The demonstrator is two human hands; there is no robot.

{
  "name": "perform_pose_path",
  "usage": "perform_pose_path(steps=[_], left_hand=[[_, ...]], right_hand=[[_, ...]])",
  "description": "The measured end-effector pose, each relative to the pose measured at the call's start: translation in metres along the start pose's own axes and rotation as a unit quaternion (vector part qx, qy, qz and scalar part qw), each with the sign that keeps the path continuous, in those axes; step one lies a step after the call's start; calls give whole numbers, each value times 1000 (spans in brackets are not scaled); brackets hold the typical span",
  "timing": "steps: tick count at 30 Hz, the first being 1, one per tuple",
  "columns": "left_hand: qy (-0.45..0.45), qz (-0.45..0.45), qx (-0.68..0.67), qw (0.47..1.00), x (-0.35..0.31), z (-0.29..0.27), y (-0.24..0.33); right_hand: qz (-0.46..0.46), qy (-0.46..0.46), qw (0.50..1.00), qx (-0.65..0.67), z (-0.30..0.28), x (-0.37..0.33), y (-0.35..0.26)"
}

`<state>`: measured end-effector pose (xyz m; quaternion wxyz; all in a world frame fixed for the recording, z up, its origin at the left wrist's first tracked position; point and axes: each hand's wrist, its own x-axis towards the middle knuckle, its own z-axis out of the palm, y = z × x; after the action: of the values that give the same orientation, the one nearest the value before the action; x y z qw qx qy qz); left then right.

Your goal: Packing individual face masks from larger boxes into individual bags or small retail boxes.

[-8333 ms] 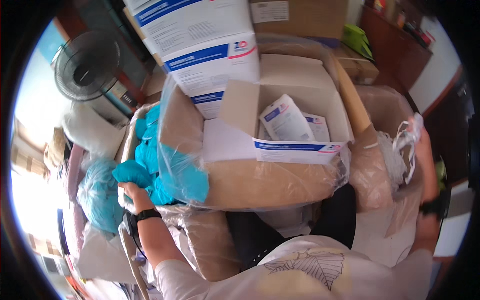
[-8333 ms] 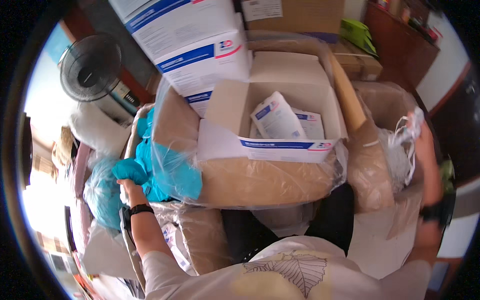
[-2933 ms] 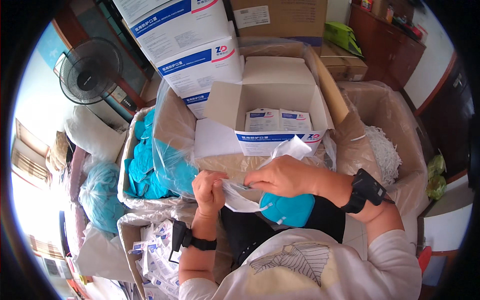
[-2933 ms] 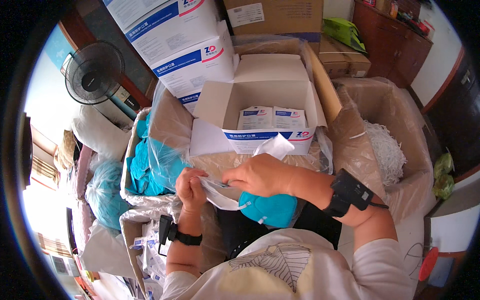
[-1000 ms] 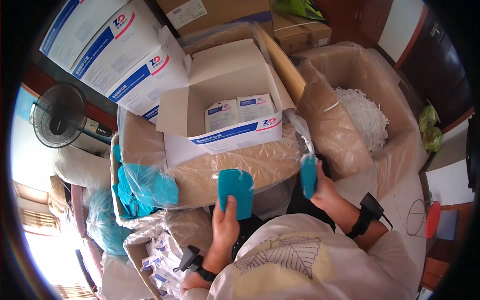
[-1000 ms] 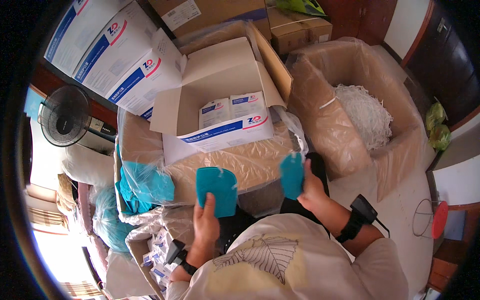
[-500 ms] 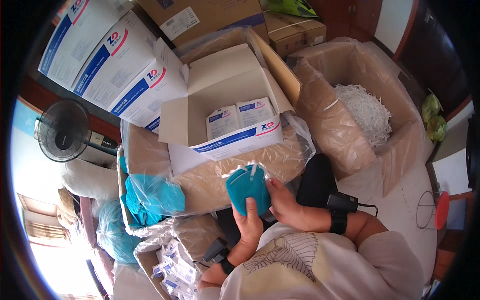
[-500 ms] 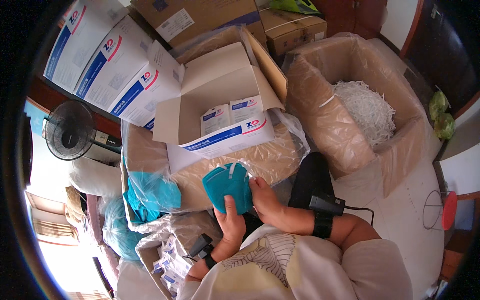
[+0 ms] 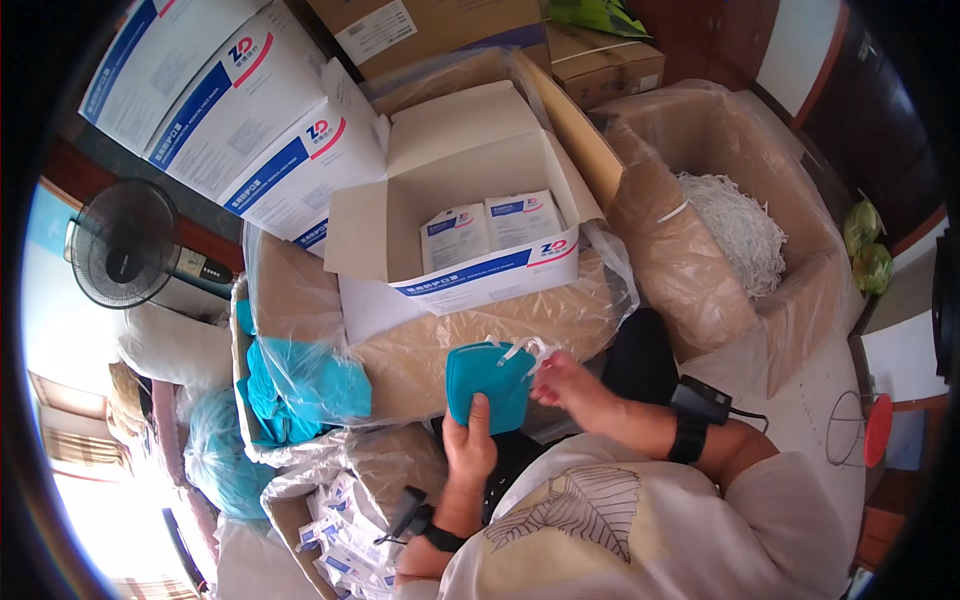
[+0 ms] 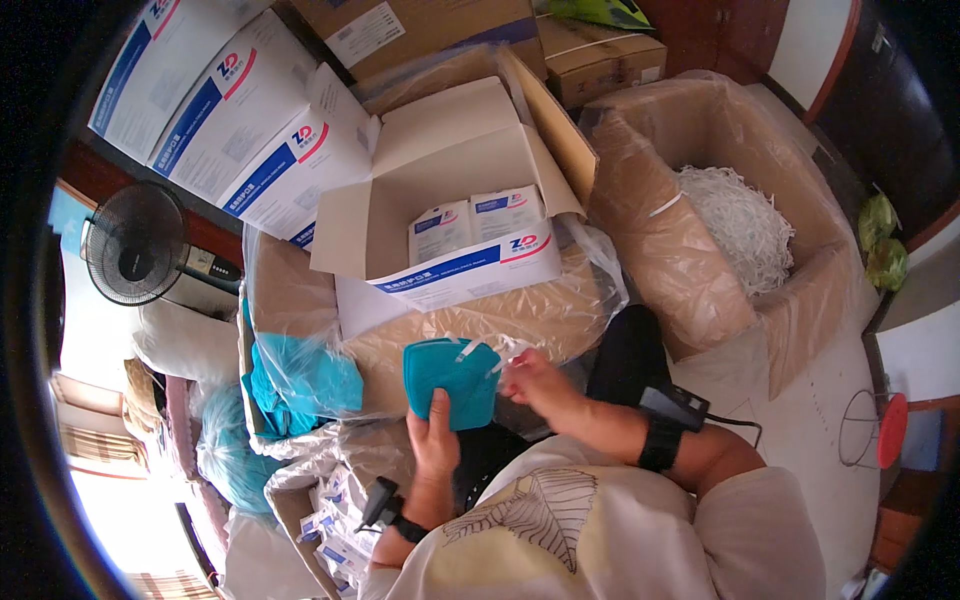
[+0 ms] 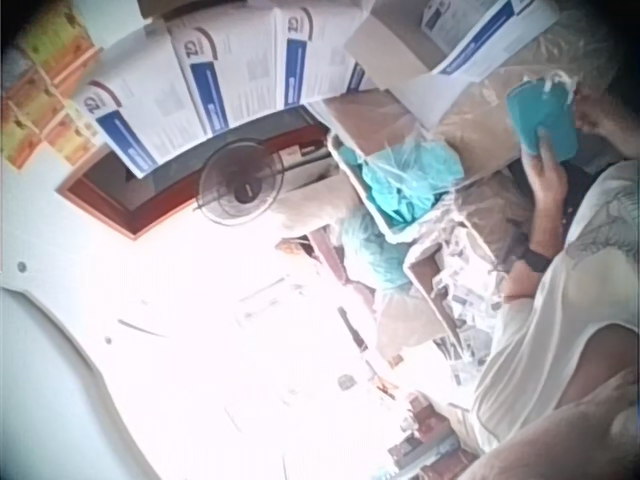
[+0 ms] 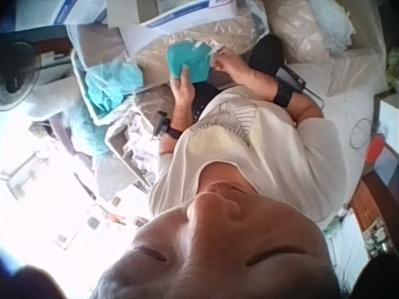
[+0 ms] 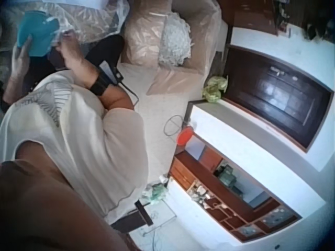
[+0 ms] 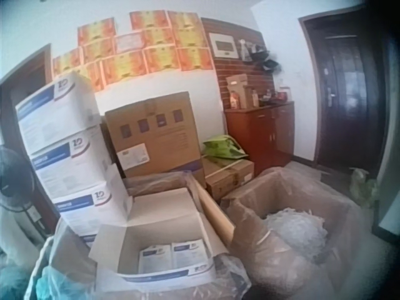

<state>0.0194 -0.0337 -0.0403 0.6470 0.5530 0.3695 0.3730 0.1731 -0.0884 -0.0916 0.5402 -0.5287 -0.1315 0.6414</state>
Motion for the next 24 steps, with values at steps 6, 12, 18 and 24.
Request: perform_pose_path(steps=[6, 12, 18, 24], left_hand=[[-155, -30, 169, 973, 17, -43, 30], [-138, -71, 95, 983, 22, -33, 70], [-72, -173, -47, 981, 33, -39, 68], [-150, -171, 42, 973, 43, -41, 81]], right_hand=[[-527, -27, 763, -372, 3, -25, -80], [-253, -263, 856, -366, 25, -27, -94], [-136, -311, 915, -218, 20, -18, -76], [-111, -367, 909, -163, 22, -22, -78]])
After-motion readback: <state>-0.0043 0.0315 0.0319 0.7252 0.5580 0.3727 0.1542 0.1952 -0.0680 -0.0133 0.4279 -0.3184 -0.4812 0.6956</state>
